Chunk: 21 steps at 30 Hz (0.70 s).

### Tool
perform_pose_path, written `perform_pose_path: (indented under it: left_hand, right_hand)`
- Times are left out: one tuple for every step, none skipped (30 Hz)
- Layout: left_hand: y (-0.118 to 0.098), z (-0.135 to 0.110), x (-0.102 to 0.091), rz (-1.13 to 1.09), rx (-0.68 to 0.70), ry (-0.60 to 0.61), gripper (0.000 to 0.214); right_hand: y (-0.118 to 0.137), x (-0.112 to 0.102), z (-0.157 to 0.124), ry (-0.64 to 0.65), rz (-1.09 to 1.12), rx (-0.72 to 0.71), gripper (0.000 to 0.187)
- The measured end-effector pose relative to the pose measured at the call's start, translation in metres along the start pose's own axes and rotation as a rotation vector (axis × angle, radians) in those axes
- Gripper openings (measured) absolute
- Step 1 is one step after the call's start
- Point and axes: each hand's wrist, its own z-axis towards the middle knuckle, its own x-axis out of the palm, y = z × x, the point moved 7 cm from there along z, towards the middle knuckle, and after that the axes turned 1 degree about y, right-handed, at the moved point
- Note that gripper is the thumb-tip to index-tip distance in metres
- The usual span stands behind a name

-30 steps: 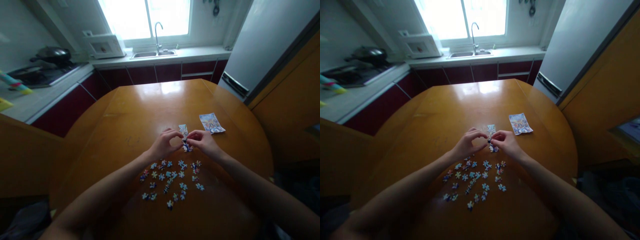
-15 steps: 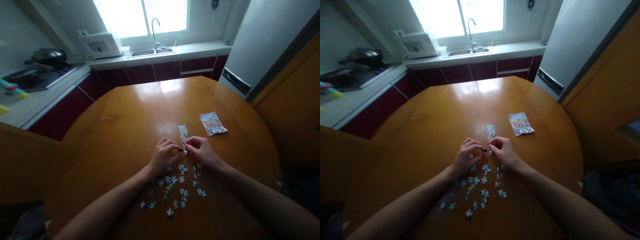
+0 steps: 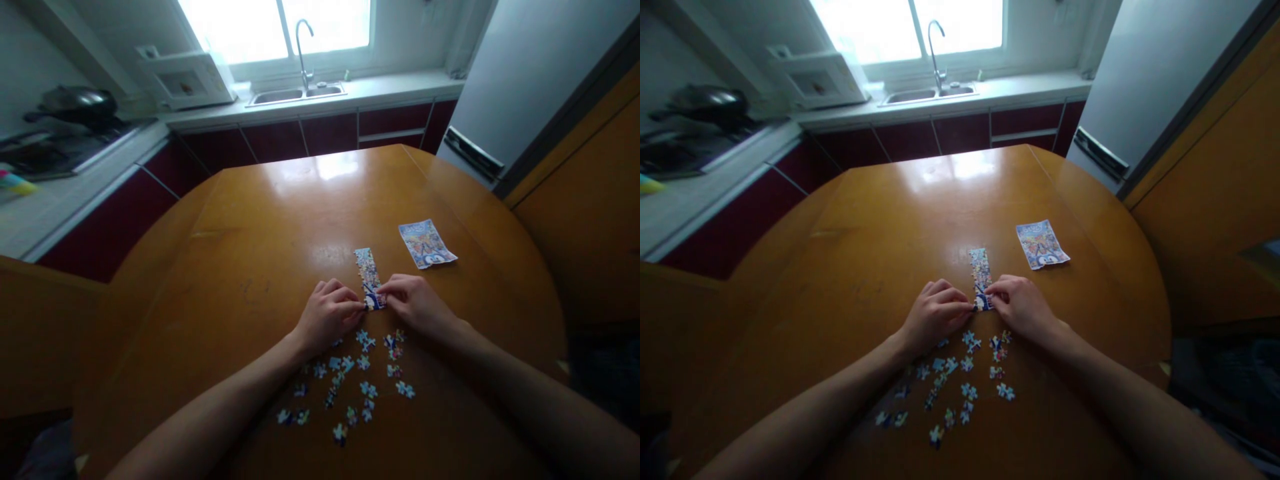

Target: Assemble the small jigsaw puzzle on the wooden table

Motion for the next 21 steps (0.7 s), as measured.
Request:
perform_pose_path:
  left_hand:
    - [0.001,0.0,0.001,0.003,-0.001,0.004,0.01]
    - [0.001,-0.001,0.002,0.004,-0.001,0.007,0.01]
    - [0.002,-0.001,0.002,0.003,-0.001,0.01,0.01]
    - [0.002,-0.001,0.003,0.001,-0.001,0.013,0.01]
    - [0.002,-0.001,0.004,-0.002,-0.001,0.017,0.011]
    - [0.003,-0.001,0.004,-0.006,-0.002,0.021,0.011]
    - [0.003,-0.001,0.005,-0.009,-0.004,0.027,0.011]
    - [0.003,-0.002,0.005,-0.01,-0.005,0.035,0.012]
    - [0.003,-0.002,0.006,-0.011,-0.005,0.04,0.012]
    - [0.003,-0.001,0.006,-0.009,-0.004,0.046,0.013]
    - [0.003,-0.001,0.005,-0.007,-0.002,0.053,0.013]
    - [0.002,-0.001,0.005,-0.003,0.001,0.06,0.014]
    - [0.001,-0.001,0.004,0.002,0.005,0.069,0.014]
    - [0.0,0.0,0.003,0.01,0.01,0.079,0.014]
    - [-0.001,0.0,0.003,0.02,0.014,0.093,0.014]
    - [-0.003,0.001,0.002,0.034,0.017,0.109,0.014]
    - [-0.004,0.001,0.002,0.05,0.02,0.126,0.014]
    - [-0.006,0.001,0.001,0.065,0.023,0.142,0.014]
    - [-0.008,0.002,0.001,0.078,0.025,0.155,0.015]
    - [-0.009,0.002,0.001,0.089,0.028,0.166,0.016]
    - [-0.01,0.002,0.001,0.097,0.03,0.175,0.018]
  right_hand:
    - [0.002,0.002,-0.002,0.031,-0.031,-0.013,0.02]
    - [0.003,0.004,-0.003,0.06,-0.061,-0.023,0.021]
    - [0.004,0.007,-0.005,0.089,-0.09,-0.032,0.022]
    - [0.004,0.009,-0.006,0.117,-0.117,-0.04,0.023]
    - [0.004,0.012,-0.007,0.14,-0.141,-0.048,0.023]
    - [0.004,0.013,-0.008,0.157,-0.161,-0.055,0.023]
    - [0.005,0.015,-0.009,0.167,-0.178,-0.062,0.023]
    - [0.005,0.016,-0.01,0.173,-0.193,-0.069,0.022]
    - [0.006,0.017,-0.01,0.175,-0.203,-0.076,0.023]
    - [0.007,0.017,-0.01,0.175,-0.212,-0.082,0.023]
    - [0.008,0.017,-0.01,0.176,-0.218,-0.087,0.023]
    - [0.008,0.018,-0.01,0.177,-0.223,-0.09,0.023]
    - [0.009,0.018,-0.01,0.178,-0.229,-0.092,0.022]
    - [0.009,0.018,-0.01,0.177,-0.235,-0.092,0.022]
    - [0.01,0.017,-0.01,0.176,-0.24,-0.093,0.022]
    - [0.01,0.017,-0.011,0.175,-0.244,-0.094,0.021]
    - [0.01,0.017,-0.011,0.174,-0.247,-0.096,0.021]
    - [0.011,0.017,-0.011,0.173,-0.248,-0.098,0.021]
    - [0.011,0.017,-0.011,0.173,-0.248,-0.099,0.021]
    - [0.011,0.018,-0.011,0.176,-0.248,-0.1,0.021]
    - [0.01,0.018,-0.011,0.178,-0.25,-0.1,0.021]
